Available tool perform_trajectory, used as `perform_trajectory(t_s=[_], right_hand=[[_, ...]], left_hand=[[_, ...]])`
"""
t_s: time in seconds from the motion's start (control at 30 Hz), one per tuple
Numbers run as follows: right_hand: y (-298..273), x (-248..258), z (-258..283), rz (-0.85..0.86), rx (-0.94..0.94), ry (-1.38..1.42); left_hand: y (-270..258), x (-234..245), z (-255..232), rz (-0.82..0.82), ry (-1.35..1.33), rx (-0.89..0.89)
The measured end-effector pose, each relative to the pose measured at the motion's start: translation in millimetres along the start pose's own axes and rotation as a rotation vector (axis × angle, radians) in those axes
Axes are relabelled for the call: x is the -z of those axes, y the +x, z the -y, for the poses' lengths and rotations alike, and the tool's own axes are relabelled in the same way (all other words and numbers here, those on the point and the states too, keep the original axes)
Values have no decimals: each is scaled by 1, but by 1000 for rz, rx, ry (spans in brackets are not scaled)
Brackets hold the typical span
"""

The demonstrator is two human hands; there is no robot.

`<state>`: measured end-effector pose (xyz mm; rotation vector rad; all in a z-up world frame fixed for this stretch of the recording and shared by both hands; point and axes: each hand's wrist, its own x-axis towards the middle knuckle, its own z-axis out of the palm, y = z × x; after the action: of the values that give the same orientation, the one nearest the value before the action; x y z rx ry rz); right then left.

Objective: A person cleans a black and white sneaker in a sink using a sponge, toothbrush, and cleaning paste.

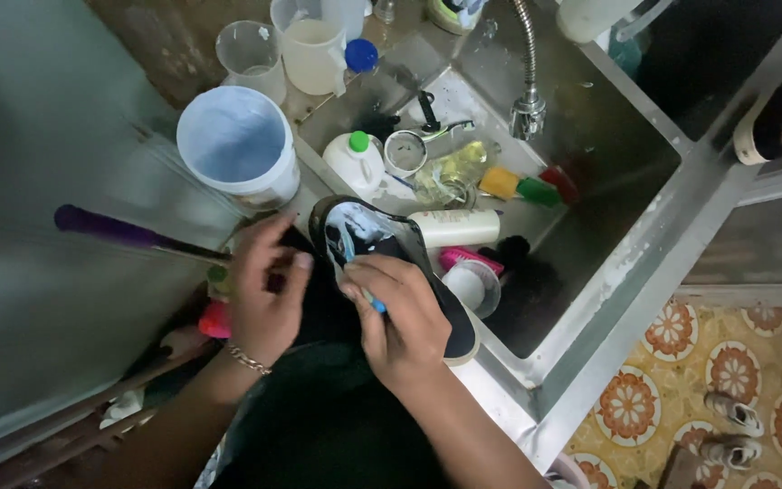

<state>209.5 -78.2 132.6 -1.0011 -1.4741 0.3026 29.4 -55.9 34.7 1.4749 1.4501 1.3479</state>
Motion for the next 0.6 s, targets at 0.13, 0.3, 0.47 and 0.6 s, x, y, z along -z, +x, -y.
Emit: perform_trajectory(t_s=[0.13,0.3,0.47,0.6], right_hand=[[8,8,-21,-35,9,18],[23,11,-49,-165,-38,-61],[15,5,-23,0,17,3],[3,26,-12,209,20,76]], left_hand=[[8,-7,-8,164,-7,-88],[13,-7,-10,127,83,-156],[17,-7,-5,146,13,-53],[12,-7,-3,202,-121,54]])
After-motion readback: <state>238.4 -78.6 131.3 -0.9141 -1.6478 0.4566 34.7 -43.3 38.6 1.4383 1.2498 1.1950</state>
